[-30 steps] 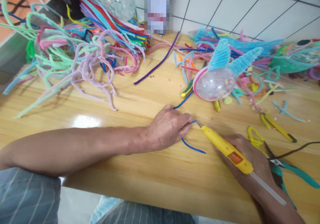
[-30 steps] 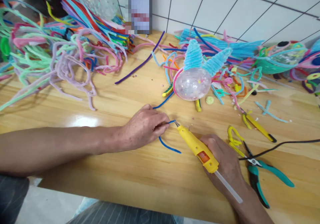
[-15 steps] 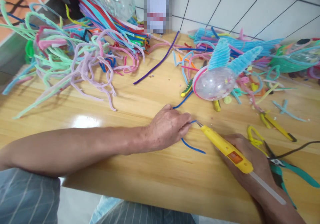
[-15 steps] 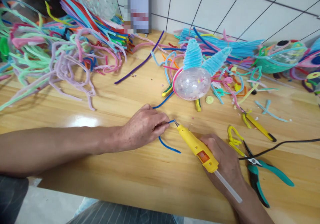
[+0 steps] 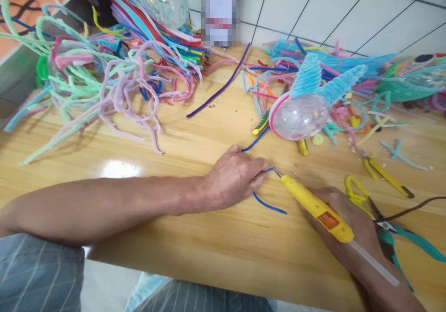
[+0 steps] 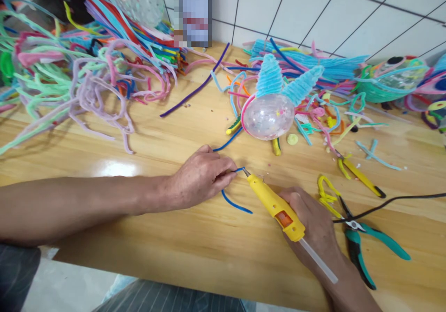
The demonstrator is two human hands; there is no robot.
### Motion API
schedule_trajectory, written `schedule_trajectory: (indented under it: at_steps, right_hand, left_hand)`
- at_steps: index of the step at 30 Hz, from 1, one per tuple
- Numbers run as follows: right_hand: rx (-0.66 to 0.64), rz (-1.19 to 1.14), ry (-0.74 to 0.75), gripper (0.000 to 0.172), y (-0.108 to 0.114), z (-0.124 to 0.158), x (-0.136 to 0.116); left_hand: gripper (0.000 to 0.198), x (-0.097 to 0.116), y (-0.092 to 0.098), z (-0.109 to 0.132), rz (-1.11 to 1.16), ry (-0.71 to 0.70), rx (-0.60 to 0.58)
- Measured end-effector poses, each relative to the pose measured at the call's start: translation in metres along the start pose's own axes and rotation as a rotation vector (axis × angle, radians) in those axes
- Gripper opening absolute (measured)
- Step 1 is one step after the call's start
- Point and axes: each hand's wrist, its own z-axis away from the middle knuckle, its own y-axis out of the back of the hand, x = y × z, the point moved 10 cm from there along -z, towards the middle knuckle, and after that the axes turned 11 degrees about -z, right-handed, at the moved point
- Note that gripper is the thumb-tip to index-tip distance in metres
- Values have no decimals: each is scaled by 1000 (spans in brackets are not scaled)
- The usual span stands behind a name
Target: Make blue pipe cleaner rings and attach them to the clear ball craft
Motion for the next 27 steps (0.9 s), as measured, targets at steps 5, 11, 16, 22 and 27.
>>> schedule_trajectory:
  at_steps: [5,11,16,22,27]
  right_hand:
    - [-25,-4,98,21,0,-1,-13]
    - [26,49,88,18,4,1,-17]
    - [77,15,137,19,6,2,-21]
    - [42,8,122,13,4,2,-17]
    - [86,-9,108,13,5,4,-17]
  left_hand:
    - [22,0,0,0,6,-4,-4]
    - [24,-1,-3,-1,4,5,-36]
    - [24,-1,-4,-1,3,7,-48]
    - [22,0,-4,-1,-6,1,-48]
    - [24,0,-2,-2,-12,-2,-37]
